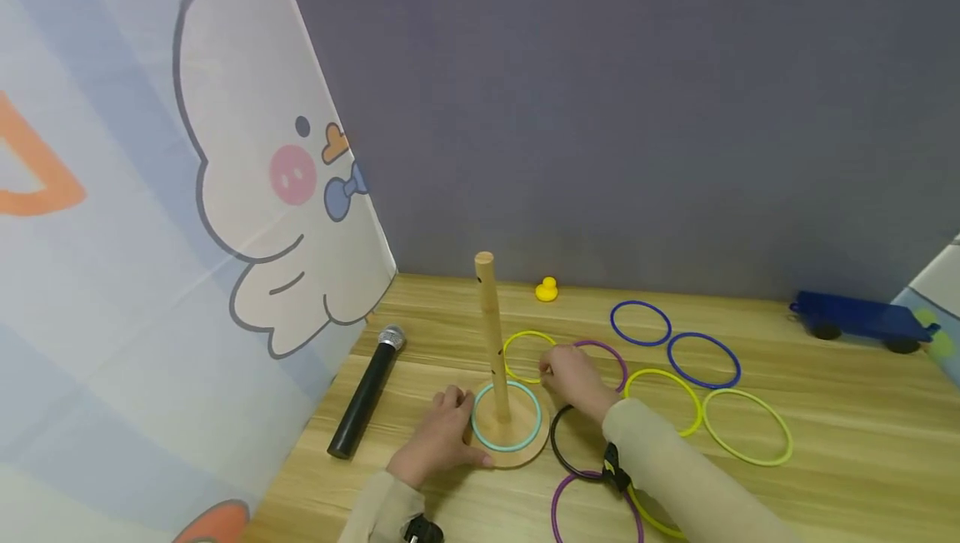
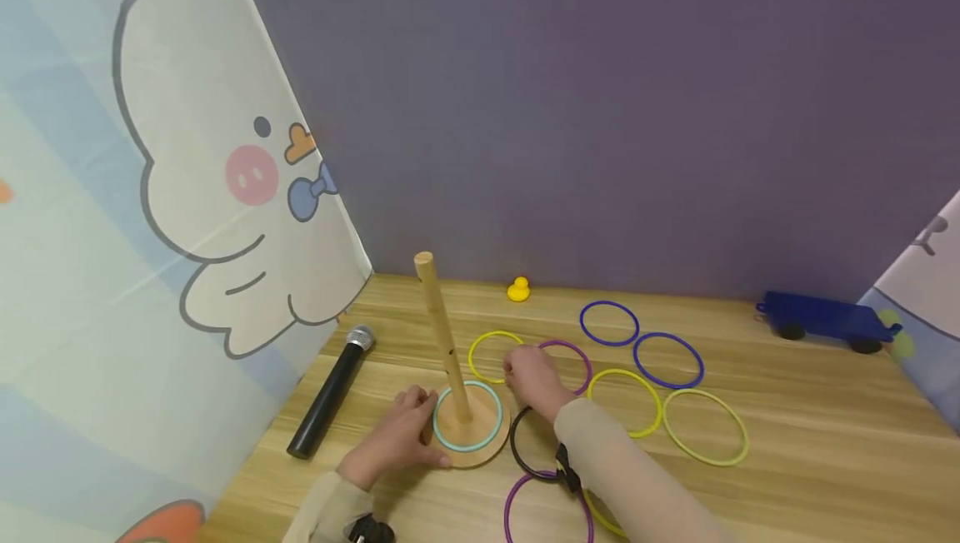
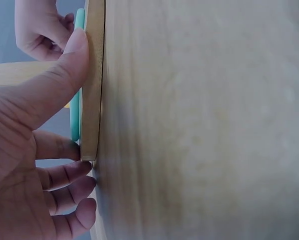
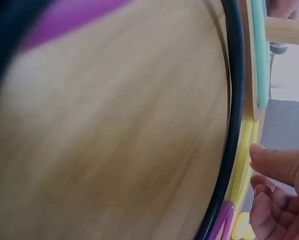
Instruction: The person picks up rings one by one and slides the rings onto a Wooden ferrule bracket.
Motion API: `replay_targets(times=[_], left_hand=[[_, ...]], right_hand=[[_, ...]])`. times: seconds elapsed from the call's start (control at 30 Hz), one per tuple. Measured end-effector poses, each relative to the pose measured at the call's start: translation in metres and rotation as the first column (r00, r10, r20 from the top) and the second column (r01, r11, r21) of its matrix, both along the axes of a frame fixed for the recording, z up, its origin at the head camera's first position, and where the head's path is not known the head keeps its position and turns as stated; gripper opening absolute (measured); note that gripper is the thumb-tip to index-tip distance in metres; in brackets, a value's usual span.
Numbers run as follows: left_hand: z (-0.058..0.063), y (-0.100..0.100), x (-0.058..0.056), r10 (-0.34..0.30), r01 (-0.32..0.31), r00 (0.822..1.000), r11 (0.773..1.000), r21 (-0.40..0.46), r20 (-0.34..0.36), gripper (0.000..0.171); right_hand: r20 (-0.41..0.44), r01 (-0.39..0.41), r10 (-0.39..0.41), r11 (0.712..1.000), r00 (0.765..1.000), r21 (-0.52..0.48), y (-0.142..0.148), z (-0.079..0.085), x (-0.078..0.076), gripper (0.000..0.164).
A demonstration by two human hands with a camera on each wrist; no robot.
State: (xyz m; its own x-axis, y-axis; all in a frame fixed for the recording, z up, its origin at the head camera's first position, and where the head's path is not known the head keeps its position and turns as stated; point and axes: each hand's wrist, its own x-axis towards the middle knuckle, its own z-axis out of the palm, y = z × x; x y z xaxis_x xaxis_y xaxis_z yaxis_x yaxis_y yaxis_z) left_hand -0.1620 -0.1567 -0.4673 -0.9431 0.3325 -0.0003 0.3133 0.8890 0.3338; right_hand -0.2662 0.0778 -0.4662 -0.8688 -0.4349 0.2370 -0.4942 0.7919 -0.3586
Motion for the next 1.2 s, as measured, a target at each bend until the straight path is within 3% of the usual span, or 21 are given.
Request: replay_targets(times=[0.17, 0.3, 0.47, 0.83, 0.97, 1.07, 1.2], left_hand=[[-0.002, 0.001, 0.000, 0.005, -0.005, 1.000, 1.000, -0.008, 0.001, 0.109], [-0.004, 0.002, -0.002, 0.002, -0.003, 1.000, 0.999, -0.036, -0.005, 0.110], [-0.003, 0.005, -0.001, -0.002, 0.002, 1.000, 0.999, -0.052, 0.006, 0.110], [-0.003, 0.003, 0.000, 0.014, -0.014, 1.000, 0.999, -0.039, 0.009, 0.110], [-0.002, 0.005, 0.000, 0.006, -0.006, 1.000, 1.000, -0.031, 0.005, 0.110], [-0.002, 0.003, 0.000, 0.004, -0.004, 1.000, 1.000, -0.020, 0.006, 0.109], [-0.003, 0.000, 0.001, 0.004, -0.004, 1.000, 1.000, -0.007, 0.006, 0.110]], right_hand=[[-0.003, 0.126, -0.126, 0.992, 0.992, -0.021, 0.002, 0.005, -0.009, 0.012], [0.039, 0.224, -0.222, 0.974, 0.974, -0.046, 0.006, 0.007, -0.026, 0.014], [0.127, 0.256, -0.246, 0.964, 0.961, -0.071, 0.013, 0.000, -0.045, 0.021], [0.170, 0.308, -0.295, 0.949, 0.940, -0.059, 0.006, 0.000, -0.054, 0.016], [0.226, 0.315, -0.284, 0.943, 0.932, -0.111, 0.015, 0.011, -0.053, 0.009], [0.288, 0.305, -0.240, 0.929, 0.927, -0.208, 0.024, 0.024, -0.049, 0.010], [0.403, 0.305, -0.140, 0.873, 0.904, -0.381, 0.037, 0.043, -0.038, 0.019]])
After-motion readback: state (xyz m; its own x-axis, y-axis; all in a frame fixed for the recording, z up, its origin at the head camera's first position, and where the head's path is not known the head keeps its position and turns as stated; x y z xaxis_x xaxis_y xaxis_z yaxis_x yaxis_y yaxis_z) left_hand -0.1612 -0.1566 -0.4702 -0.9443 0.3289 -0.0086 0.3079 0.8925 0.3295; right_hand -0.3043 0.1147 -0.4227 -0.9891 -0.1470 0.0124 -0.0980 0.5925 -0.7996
